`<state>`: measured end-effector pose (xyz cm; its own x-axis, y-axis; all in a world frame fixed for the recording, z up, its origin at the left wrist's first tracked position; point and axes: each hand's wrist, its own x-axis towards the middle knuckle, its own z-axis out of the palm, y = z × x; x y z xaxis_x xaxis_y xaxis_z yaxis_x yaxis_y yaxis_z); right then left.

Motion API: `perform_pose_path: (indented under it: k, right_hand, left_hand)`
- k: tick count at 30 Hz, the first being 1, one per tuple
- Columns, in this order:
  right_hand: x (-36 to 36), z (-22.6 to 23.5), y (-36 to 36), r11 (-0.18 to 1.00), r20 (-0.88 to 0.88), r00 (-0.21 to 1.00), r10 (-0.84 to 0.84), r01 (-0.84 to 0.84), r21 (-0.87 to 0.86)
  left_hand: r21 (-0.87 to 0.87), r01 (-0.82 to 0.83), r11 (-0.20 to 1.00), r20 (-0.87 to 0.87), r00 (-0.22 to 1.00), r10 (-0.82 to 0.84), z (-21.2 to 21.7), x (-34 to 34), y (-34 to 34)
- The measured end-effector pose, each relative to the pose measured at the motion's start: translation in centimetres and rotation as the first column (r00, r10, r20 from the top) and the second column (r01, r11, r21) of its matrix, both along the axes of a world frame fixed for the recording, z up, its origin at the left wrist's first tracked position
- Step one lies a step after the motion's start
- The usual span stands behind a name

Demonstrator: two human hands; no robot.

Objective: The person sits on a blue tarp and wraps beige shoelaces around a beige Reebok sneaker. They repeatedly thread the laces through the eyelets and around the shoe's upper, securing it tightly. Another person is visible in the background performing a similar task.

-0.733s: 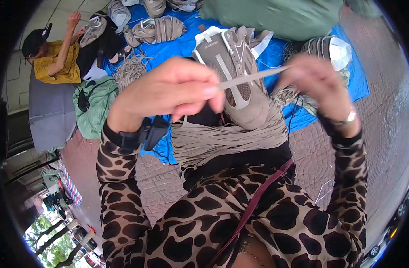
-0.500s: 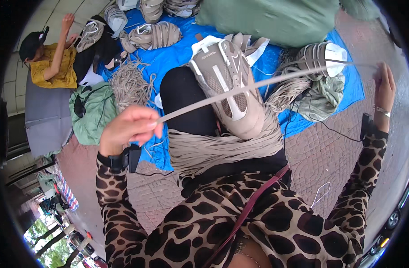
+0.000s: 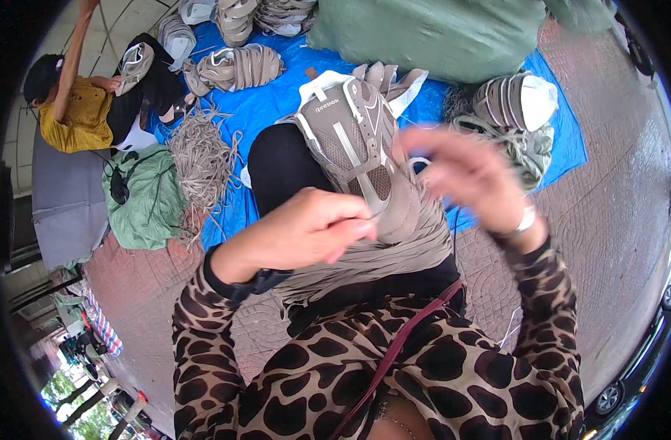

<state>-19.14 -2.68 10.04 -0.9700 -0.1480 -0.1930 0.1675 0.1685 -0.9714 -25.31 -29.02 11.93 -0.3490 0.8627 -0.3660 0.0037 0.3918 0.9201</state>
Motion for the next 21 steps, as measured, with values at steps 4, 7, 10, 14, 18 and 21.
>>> perform_pose_path:
  k: [4, 7, 10, 14, 18, 21]
  right_hand:
    - [0.3, -1.3, -2.6, 0.943, -0.016, 0.944, 0.329, -0.329, -0.052]
    - [-0.3, -1.2, -1.3, 0.864, -0.173, 0.928, 0.328, -0.222, 0.452]
    - [-1.0, -0.7, -4.3, 0.856, -0.433, 0.81, 0.395, -0.153, 0.494]
    - [-1.3, -1.8, -4.2, 0.945, 0.003, 0.946, 0.326, -0.325, -0.043]
    - [-1.8, -2.4, -4.2, 0.943, 0.225, 0.932, 0.286, -0.232, -0.239]
    - [-2.6, -3.7, -5.2, 0.958, -0.216, 0.971, 0.099, -0.034, 0.286]
  left_hand:
    - [-0.001, -0.034, 0.999, -0.269, 0.962, 0.032, -0.1, 0.1, -1.3]
    - [-0.06, -0.09, 0.994, -0.25, 0.966, 0.073, -0.9, 0.5, -2.3]
    - [0.047, -0.118, 0.992, -0.433, 0.893, 0.127, -2.9, 1.6, -1.4]
    - [0.079, -0.168, 0.983, -0.526, 0.83, 0.184, -3.6, 2.3, -0.5]
    - [0.156, -0.285, 0.946, -0.397, 0.859, 0.324, -5.1, 2.0, -0.4]
    - [0.186, -0.485, 0.854, -0.473, 0.718, 0.511, -6.5, 1.2, -0.5]
